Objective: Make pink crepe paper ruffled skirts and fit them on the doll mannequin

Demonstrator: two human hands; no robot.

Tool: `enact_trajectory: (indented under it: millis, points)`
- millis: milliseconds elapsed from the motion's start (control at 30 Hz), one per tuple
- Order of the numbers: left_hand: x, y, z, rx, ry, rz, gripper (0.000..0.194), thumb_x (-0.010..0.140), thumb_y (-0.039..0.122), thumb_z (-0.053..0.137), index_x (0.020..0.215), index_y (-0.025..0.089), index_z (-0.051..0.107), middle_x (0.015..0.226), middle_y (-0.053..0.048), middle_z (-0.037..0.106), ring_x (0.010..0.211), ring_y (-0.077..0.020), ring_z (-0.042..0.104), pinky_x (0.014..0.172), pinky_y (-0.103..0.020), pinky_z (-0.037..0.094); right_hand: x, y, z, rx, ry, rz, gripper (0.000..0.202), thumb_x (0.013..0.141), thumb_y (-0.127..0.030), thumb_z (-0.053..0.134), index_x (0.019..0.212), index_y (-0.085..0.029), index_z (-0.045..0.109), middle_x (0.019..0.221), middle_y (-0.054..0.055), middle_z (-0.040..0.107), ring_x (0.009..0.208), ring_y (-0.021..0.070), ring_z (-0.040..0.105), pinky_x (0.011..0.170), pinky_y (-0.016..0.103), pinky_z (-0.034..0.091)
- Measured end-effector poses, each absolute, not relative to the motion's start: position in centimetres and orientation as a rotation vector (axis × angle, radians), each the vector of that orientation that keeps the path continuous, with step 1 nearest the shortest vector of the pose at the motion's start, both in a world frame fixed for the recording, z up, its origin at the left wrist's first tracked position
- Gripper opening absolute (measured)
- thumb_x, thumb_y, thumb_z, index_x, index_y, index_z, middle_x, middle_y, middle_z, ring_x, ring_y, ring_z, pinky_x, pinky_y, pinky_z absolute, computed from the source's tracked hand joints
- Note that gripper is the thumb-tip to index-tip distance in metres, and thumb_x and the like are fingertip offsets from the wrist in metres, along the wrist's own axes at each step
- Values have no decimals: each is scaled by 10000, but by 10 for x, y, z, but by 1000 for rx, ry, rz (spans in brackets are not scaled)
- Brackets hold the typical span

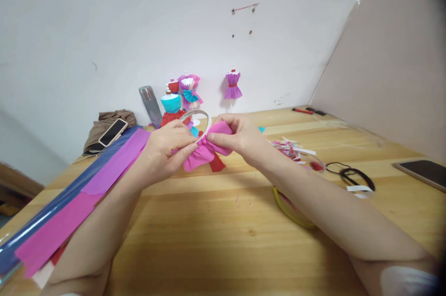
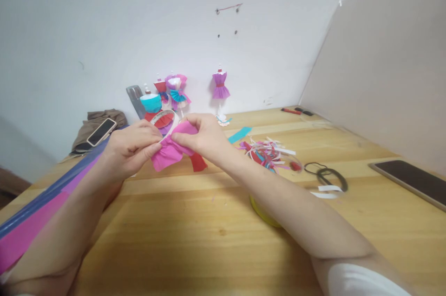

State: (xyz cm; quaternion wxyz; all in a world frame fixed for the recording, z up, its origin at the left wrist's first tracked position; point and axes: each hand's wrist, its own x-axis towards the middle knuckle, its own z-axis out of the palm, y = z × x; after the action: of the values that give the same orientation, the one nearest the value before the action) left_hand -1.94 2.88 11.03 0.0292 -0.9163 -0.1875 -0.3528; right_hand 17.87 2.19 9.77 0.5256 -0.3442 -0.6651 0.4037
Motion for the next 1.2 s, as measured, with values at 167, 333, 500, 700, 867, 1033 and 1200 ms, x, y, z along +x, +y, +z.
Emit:
enact_trajectory:
  millis: [167, 333, 500, 700, 867, 1033, 1200]
  points:
    - [-19, 27, 114, -2807, -505, -995, 297, 960, 194, 490, 678, 168, 580, 657, -33, 651, 693, -156, 587, 750, -332, 496, 179, 21, 98, -872, -1626, 917, 216, 620, -325, 661, 562, -201, 495, 515, -35, 496, 490, 96, 421, 458, 247, 308]
    - [-16, 27, 114, -2850, -376, -937, 286, 958, 172, 490, 688, 162, 584, 669, -47, 645, 698, -158, 589, 715, -316, 494, 177, 21, 93, -962, -1654, 788, 192, 629, -258, 630, 529, -204, 476, 529, -26, 481, 517, 108, 432, 470, 248, 304]
    - [-16, 32, 113, -2895, -352, -904, 283, 960, 188, 494, 692, 167, 581, 678, -46, 638, 717, -162, 597, 721, -316, 500, 179, 28, 89, -926, -1703, 776, 171, 630, -232, 612, 526, -201, 480, 527, -29, 484, 513, 110, 437, 479, 252, 302]
    - [-22, 38, 114, -2830, -386, -1030, 276, 942, 158, 524, 670, 163, 569, 665, -31, 644, 691, -148, 575, 722, -309, 496, 185, 29, 95, -906, -1723, 754, 170, 647, -318, 645, 586, -183, 560, 588, 1, 547, 582, 140, 488, 505, 264, 345]
    - [-24, 39, 113, -2818, -407, -1054, 281, 931, 147, 524, 652, 163, 551, 641, -26, 629, 661, -146, 561, 730, -319, 496, 185, 27, 97, -836, -1658, 820, 150, 637, -298, 639, 588, -180, 560, 580, -11, 512, 560, 119, 447, 493, 256, 334]
    - [-24, 38, 114, -2815, -417, -1057, 288, 933, 158, 521, 648, 167, 558, 643, -26, 636, 663, -149, 564, 742, -321, 493, 185, 30, 94, -768, -1641, 814, 132, 654, -271, 648, 608, -180, 564, 603, -10, 539, 580, 120, 470, 521, 259, 363]
    - [-23, 39, 113, -2799, -464, -1052, 301, 934, 166, 533, 633, 162, 555, 631, -28, 624, 674, -153, 560, 707, -301, 481, 185, 28, 92, -713, -1736, 792, 128, 713, -278, 649, 650, -173, 612, 621, -9, 558, 606, 124, 489, 568, 269, 381]
